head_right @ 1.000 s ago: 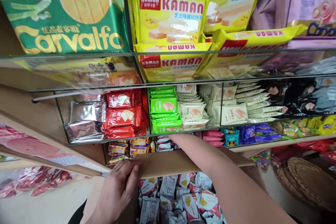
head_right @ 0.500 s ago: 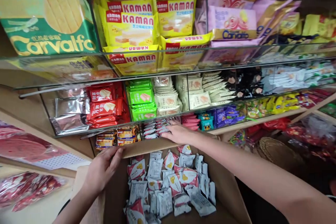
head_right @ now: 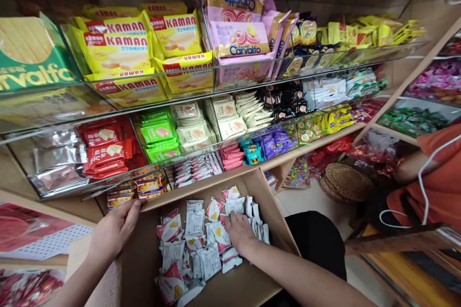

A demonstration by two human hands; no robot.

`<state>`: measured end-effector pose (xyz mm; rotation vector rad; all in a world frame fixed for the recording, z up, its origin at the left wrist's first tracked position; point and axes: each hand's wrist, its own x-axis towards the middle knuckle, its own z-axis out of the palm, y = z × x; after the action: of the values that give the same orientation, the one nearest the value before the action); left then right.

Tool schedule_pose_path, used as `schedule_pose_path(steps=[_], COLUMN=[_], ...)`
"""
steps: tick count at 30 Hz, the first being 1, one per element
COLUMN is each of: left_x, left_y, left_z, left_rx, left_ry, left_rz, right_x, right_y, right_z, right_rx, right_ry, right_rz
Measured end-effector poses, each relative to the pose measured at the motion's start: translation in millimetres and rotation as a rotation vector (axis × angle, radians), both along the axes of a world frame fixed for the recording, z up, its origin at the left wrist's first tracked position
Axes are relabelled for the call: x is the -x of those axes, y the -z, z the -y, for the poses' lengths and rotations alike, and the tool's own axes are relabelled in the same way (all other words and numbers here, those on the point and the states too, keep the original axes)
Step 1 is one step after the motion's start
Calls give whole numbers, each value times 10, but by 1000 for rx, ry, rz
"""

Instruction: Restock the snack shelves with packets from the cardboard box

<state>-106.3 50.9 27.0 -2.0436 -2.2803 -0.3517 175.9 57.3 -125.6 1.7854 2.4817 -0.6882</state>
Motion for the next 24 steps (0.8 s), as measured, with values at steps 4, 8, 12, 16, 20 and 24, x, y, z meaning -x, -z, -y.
schedule_pose_path(steps=[4,8,12,16,20,24], left_x=[32,-40,-553,-1145,-1289,-1194], left_y=[-18,-29,167,475,514,345], left_z=[-12,99,416,652,641,606], left_rx=[-9,-305,-276,165,393,535], left_ry=[5,185,454,369,202,88], left_rz=[0,118,440,1056,1486,1675], right_x=[-68,-137,-21,144,152,119], right_y=[-13,-265,-711,-969,-969,-927], right_z=[-44,-3,160,287,278,248], right_rx=[57,33,109,290,378,563], right_ry=[87,94,314,495,492,457], right_rz=[-67,-277,-788,-1102,-1290,-1369])
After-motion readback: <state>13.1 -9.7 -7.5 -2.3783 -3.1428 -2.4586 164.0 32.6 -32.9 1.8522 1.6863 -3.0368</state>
